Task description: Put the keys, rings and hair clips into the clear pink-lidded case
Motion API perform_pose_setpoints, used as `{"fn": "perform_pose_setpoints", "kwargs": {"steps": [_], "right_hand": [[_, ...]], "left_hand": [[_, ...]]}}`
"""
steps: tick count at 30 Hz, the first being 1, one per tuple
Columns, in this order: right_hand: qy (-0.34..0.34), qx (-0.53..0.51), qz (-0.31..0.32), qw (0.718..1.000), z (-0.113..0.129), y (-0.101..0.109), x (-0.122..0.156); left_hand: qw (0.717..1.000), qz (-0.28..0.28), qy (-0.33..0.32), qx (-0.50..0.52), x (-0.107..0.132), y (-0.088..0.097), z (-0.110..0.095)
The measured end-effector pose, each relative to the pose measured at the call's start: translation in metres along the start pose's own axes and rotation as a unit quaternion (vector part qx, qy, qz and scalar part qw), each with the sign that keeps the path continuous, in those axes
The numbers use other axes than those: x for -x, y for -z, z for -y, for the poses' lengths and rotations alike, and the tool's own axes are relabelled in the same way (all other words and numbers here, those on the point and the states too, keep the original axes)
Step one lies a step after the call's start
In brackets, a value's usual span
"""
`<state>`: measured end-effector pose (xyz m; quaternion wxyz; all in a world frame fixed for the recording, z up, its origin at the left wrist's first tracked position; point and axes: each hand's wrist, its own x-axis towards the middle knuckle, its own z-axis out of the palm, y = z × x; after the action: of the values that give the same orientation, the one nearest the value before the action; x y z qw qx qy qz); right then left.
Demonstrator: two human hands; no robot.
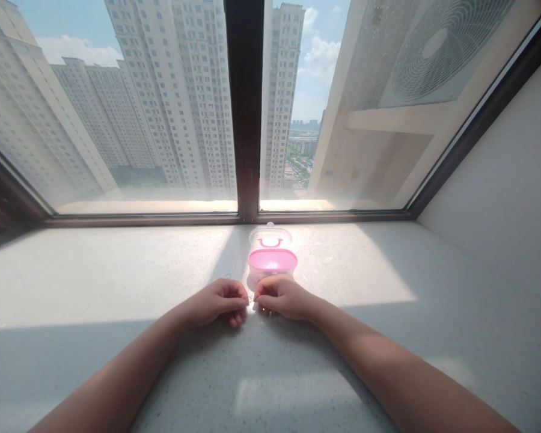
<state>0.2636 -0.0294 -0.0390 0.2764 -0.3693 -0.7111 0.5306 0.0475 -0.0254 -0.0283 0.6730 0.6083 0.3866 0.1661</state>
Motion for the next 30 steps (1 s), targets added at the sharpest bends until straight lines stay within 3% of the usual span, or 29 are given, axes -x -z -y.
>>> {"fn": "perform_pose_setpoints", "kwargs": {"steps": [30], "right_hand": [[0.004, -0.004, -0.002, 1.0, -0.0011, 0.0002, -0.0004]], "left_hand": [[1.0, 0.003, -0.003, 0.002, 0.0, 0.0008, 0.0017]]}}
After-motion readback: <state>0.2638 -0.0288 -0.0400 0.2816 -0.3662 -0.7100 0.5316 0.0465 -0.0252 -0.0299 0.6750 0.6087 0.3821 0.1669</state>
